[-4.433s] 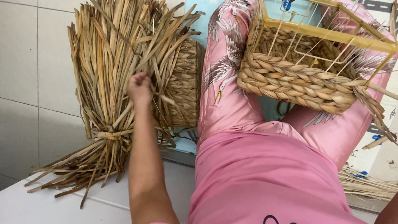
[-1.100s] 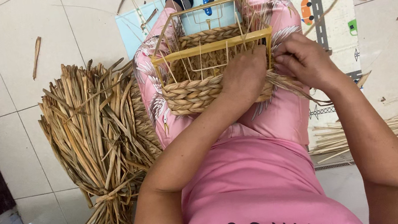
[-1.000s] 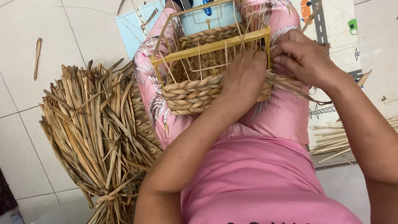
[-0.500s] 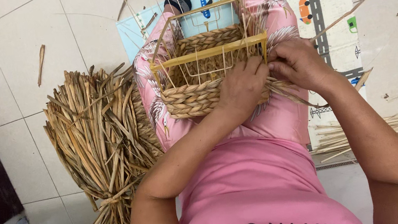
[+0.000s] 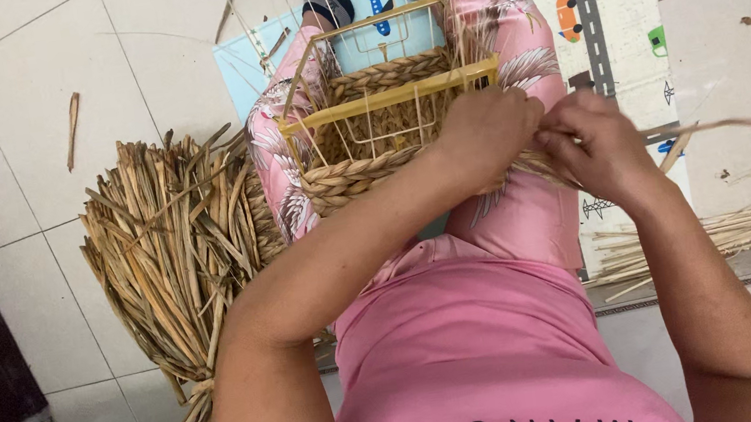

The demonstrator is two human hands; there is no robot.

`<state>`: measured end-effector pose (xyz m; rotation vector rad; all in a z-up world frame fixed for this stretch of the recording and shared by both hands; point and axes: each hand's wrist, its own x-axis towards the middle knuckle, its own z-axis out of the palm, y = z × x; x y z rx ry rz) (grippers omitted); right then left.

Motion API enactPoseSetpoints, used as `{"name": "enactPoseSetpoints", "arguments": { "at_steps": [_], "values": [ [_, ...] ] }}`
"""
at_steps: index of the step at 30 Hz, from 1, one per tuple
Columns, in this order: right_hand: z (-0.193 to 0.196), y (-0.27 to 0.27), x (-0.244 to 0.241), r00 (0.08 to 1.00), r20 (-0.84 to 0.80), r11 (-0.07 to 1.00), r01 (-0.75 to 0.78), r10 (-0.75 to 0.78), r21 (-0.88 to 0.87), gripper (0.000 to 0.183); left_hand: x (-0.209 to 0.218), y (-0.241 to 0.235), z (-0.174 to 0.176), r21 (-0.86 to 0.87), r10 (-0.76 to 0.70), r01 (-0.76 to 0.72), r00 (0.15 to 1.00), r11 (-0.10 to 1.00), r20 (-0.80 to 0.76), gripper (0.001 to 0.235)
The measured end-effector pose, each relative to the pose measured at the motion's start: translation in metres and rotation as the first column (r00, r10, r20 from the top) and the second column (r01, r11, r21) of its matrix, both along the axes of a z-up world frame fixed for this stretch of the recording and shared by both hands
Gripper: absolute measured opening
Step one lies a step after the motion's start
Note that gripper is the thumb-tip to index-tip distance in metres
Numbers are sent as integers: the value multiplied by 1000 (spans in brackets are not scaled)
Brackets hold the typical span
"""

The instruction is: The person sits on the floor and weaves dried plant fibers into a rectangular basket frame held on their lap. They repeatedly pull fibers through the frame's vertical supports, tighten the weave, and adjust the basket's position to continue the pattern.

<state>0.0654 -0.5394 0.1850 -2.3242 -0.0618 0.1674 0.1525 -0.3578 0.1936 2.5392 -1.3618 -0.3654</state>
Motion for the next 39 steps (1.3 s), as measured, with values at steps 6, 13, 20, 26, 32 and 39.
{"name": "enactPoseSetpoints", "arguments": {
  "at_steps": [6,13,20,26,32,39],
  "values": [
    [18,14,-14,993,-27,990,-116,114,-83,31,12,-18,-14,-13,59,-59,997,998,-53,9],
    [-5,0,16,989,31,956,-130,143,-264,19,19,-11,-18,-11,115,-121,968,993,-223,16],
    [22,7,41,963,-256,980,-128,87,-149,17,12,7,13,31,185,-183,953,983,-238,17],
    [25,-56,51,945,-316,891,71,84,449,31,-20,81,102,-42,97,-120,929,992,-358,34],
    [-57,-81,45,908,-261,817,411,-328,404,50,-68,157,172,-140,82,-148,915,979,-394,22],
    [-50,-54,26,920,-328,519,391,-214,760,64,-89,197,205,-306,78,-157,964,939,-255,16]
  ]
}}
